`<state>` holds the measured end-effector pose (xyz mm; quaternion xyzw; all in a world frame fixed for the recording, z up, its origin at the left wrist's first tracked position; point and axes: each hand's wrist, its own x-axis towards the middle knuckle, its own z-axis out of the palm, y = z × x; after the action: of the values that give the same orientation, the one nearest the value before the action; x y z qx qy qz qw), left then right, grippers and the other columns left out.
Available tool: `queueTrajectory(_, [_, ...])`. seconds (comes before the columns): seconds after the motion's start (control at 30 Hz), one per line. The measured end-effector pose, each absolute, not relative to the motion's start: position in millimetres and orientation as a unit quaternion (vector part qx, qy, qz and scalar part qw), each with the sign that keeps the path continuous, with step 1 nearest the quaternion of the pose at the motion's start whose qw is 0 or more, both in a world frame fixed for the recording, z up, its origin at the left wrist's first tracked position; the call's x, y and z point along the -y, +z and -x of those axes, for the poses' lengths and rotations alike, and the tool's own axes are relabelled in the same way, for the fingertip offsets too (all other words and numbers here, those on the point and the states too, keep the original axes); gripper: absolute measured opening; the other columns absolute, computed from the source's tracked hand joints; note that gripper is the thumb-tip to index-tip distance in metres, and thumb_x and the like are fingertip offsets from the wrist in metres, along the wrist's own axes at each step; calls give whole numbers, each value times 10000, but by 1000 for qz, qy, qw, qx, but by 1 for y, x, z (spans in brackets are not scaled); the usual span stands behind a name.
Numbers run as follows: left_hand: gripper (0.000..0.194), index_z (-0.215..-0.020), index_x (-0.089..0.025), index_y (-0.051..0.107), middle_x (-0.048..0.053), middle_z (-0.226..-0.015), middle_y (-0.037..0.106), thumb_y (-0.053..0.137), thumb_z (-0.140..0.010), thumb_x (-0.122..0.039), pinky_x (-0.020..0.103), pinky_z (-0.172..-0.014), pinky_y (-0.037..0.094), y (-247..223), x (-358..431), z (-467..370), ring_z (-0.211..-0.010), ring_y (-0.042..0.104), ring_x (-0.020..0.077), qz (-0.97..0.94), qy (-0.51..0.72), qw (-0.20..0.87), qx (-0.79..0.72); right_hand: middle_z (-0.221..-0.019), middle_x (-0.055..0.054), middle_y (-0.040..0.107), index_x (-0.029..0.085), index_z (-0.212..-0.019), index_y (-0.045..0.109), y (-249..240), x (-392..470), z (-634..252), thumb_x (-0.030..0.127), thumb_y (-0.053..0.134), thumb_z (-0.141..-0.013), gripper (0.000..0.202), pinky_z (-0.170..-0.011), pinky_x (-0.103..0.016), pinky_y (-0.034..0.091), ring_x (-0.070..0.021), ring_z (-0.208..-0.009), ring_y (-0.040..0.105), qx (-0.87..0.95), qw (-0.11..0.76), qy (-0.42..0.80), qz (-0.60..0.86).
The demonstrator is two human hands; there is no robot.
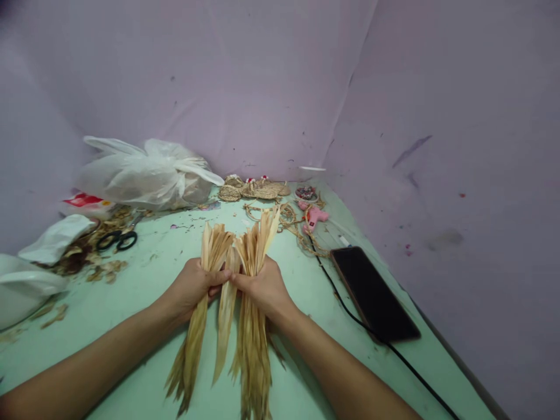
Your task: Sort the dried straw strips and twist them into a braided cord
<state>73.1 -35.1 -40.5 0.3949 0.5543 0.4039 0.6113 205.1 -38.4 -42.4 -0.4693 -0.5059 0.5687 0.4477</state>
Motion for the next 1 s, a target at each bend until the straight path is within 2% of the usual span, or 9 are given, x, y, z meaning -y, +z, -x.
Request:
queueTrajectory(0.17, [227, -477, -143, 457, -66, -335, 358, 669, -521, -213, 180, -353, 194, -39, 36, -74, -322, 288, 35, -390, 408, 616, -549, -599, 2, 590, 122, -732, 595, -49, 37, -206, 175, 614, -581, 161, -461, -216, 414, -110, -497, 503, 509, 444, 568, 470])
queueTrajectory(0.33, [205, -483, -148, 456, -70, -361, 365, 657, -512, -175, 180, -367, 222, -38, 38, -76, -343, 294, 38, -389, 420, 630, -525, -755, -35, 657, 120, -825, 612, -47, 38, -203, 149, 586, -568, 260, -611, -252, 471, -165, -670, 587, 521, 459, 535, 481])
queueTrajectory(0.5, [125, -600, -119, 575, -14, -499, 523, 649, -506, -155, 215, -455, 356, -41, 38, -78, -447, 453, 95, -397, 416, 613, -542, -835, -59, 656, 106, -865, 615, -45, 40, -200, 140, 555, -569, 304, -646, -259, 474, -185, -748, 588, 538, 454, 500, 504])
queueTrajectory(0.6, [124, -613, -116, 577, -10, -512, 525, 650, -523, -161, 217, -460, 363, -42, 39, -79, -454, 457, 96, -406, 411, 610, -543, -783, -47, 643, 110, -838, 614, -47, 38, -202, 149, 547, -563, 286, -604, -249, 462, -176, -709, 574, 548, 448, 477, 521])
queueTrajectory(0.77, [229, -526, -141, 454, -75, -397, 335, 676, -544, -196, 164, -330, 187, -31, 33, -67, -330, 255, 21, -417, 377, 666, -491, -574, 16, 554, 142, -621, 545, -58, 23, -216, 112, 503, -510, 122, -480, -224, 396, -126, -534, 495, 510, 455, 427, 592])
queueTrajectory(0.87, [183, -584, -125, 476, -52, -452, 400, 653, -579, -175, 137, -304, 164, -9, 23, -44, -316, 252, 2, -392, 405, 682, -465, -489, 34, 496, 159, -540, 490, -64, 10, -229, 109, 506, -500, 66, -421, -220, 360, -112, -457, 455, 471, 464, 434, 612])
queueTrajectory(1.0, [80, -646, -113, 499, -14, -545, 472, 543, -613, -55, 96, -304, 197, 28, 9, -10, -331, 286, -13, -339, 453, 709, -421, -469, 27, 493, 155, -524, 498, -62, 1, -241, 107, 533, -493, 67, -424, -232, 370, -118, -442, 461, 448, 464, 447, 620])
